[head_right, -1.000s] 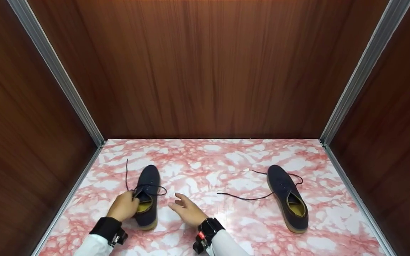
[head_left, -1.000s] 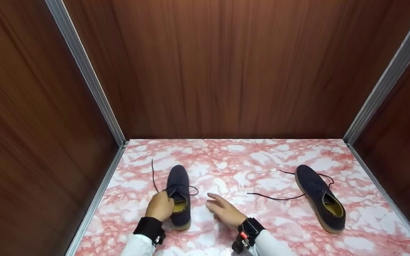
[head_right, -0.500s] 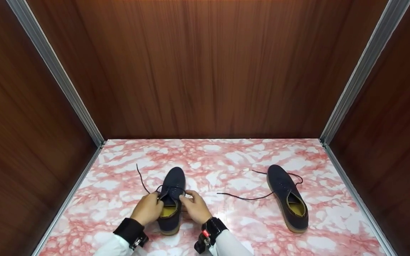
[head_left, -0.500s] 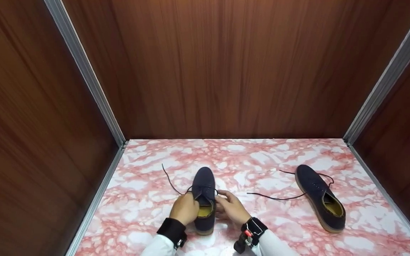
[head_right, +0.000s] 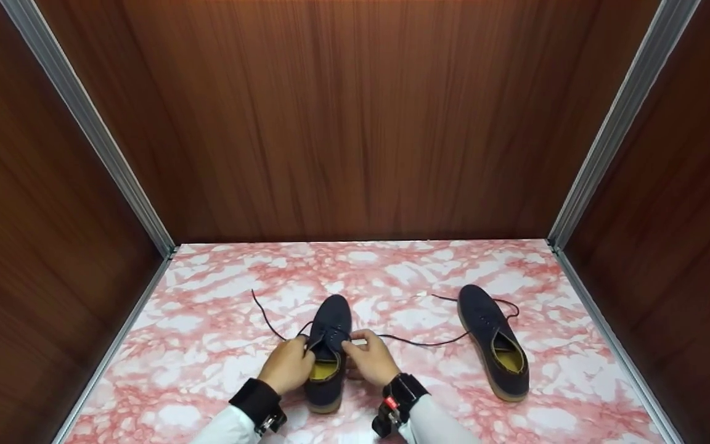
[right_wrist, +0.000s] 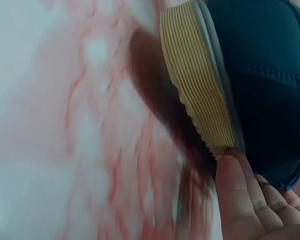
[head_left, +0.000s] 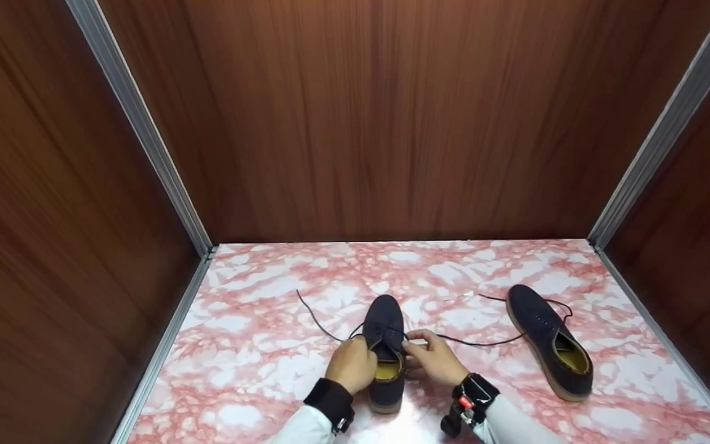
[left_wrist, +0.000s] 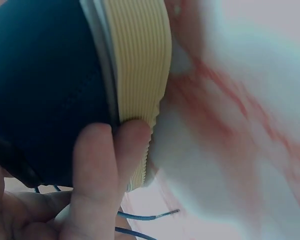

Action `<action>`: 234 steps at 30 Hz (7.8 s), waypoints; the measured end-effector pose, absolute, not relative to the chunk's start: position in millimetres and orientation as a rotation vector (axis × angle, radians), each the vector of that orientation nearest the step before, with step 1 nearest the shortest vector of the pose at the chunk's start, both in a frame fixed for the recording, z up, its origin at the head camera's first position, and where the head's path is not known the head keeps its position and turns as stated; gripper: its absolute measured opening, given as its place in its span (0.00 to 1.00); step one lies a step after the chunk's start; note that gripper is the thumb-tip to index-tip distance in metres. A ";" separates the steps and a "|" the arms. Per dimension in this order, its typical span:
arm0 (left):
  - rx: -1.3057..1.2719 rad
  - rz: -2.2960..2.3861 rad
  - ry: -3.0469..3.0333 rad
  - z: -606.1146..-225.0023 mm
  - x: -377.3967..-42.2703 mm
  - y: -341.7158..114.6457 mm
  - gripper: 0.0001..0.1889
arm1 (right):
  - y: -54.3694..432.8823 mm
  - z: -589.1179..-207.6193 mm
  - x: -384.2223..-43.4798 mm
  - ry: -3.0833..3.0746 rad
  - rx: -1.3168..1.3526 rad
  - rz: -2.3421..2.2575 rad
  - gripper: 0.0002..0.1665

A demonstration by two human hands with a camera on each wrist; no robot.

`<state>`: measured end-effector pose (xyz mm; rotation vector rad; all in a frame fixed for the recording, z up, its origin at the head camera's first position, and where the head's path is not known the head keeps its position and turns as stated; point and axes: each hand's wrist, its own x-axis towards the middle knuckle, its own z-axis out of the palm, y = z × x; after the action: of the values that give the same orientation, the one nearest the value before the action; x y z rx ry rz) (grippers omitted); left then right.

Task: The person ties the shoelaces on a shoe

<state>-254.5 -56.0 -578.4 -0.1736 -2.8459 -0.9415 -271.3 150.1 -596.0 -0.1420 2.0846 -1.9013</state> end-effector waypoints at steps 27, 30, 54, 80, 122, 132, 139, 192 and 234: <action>-0.151 -0.768 -2.755 -593.5 -257.3 -10.9 0.09 | 170.8 -601.9 -283.3 2.675 -0.010 -1.586 0.11; -0.133 -0.776 -2.755 -594.8 -256.9 -11.0 0.09 | 170.6 -601.9 -283.1 2.677 -0.017 -1.588 0.11; -0.055 -1.121 -2.874 -594.3 -260.0 -21.9 0.41 | 185.2 -541.2 -288.7 1.835 -0.247 -2.150 0.10; -0.166 -1.967 -2.203 -556.5 -292.9 -29.5 0.12 | 193.1 -498.8 -295.4 1.751 -0.121 -2.464 0.19; -0.332 -1.710 -2.707 -554.6 -311.6 -27.6 0.04 | 226.2 -527.1 -311.8 2.553 0.184 -2.019 0.16; -0.436 -1.544 -2.736 -560.4 -310.4 -23.1 0.03 | 226.3 -533.6 -323.2 2.660 0.187 -1.904 0.11; -0.453 -1.550 -2.696 -568.1 -309.7 -24.8 0.03 | 194.9 -515.0 -346.6 2.818 0.070 -1.822 0.08; -0.207 -1.541 -2.676 -566.5 -317.0 -8.6 0.10 | 194.6 -578.4 -348.6 3.038 -0.652 -0.873 0.07; -0.126 -2.115 -2.466 -548.4 -330.2 -25.2 0.18 | 250.7 -536.8 -346.3 2.911 -0.684 -0.920 0.03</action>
<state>-330.2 -25.2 -548.4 -0.1259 -2.4661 -2.1147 -346.3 250.7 -536.8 -0.6841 2.9107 -0.9200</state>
